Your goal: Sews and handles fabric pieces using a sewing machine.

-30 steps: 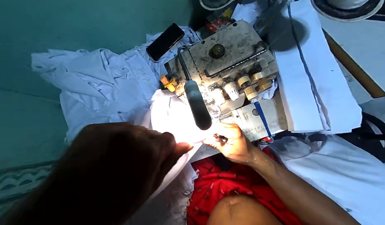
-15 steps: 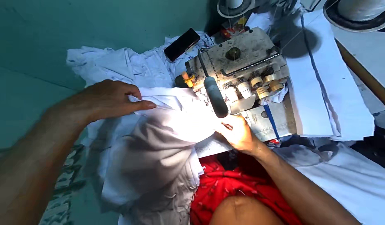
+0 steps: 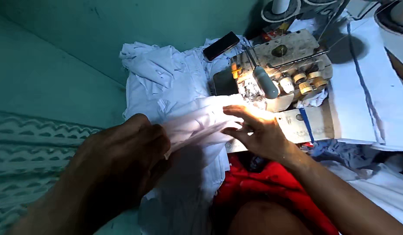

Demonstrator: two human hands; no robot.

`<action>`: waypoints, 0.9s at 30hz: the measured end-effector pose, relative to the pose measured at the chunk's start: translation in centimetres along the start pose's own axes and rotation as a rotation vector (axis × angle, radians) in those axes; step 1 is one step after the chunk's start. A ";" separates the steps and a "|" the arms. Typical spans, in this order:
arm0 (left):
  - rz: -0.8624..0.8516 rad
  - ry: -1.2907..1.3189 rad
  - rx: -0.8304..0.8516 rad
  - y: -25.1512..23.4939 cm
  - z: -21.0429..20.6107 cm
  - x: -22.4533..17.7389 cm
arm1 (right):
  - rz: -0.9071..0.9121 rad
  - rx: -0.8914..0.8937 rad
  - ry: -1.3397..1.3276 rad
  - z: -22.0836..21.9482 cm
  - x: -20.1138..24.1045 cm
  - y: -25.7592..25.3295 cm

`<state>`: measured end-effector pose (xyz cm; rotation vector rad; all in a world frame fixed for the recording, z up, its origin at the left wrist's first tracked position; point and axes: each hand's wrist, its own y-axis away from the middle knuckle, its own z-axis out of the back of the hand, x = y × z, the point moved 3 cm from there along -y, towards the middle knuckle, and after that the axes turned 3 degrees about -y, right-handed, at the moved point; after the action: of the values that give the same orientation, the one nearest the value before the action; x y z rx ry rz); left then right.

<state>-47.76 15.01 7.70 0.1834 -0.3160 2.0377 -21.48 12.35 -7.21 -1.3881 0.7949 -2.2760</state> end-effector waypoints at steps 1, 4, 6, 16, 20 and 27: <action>-0.020 -0.006 -0.022 -0.2 0.2 -0.4 | 0.022 0.023 -0.025 -0.5 0.9 -0.3; -0.064 0.079 -0.051 -1.3 0.7 -1.5 | -0.015 0.105 -0.107 -1.2 2.1 -0.9; -0.081 0.162 -0.081 -2.2 1.0 -2.0 | -0.050 0.122 -0.164 -0.6 2.2 -0.3; -0.131 0.214 0.175 -11.5 -6.7 2.6 | -0.402 -0.048 -0.146 3.0 -1.5 14.1; -0.051 0.305 0.139 -13.5 -6.8 5.6 | -0.353 -0.083 -0.088 2.2 -3.0 12.4; 0.184 0.424 0.167 -13.4 -2.3 4.7 | -0.307 -0.073 -0.171 1.8 -6.3 7.6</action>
<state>-38.10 25.59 8.62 -0.1821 0.1062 2.2219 -16.93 9.50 -15.69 -1.8202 0.6529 -2.3239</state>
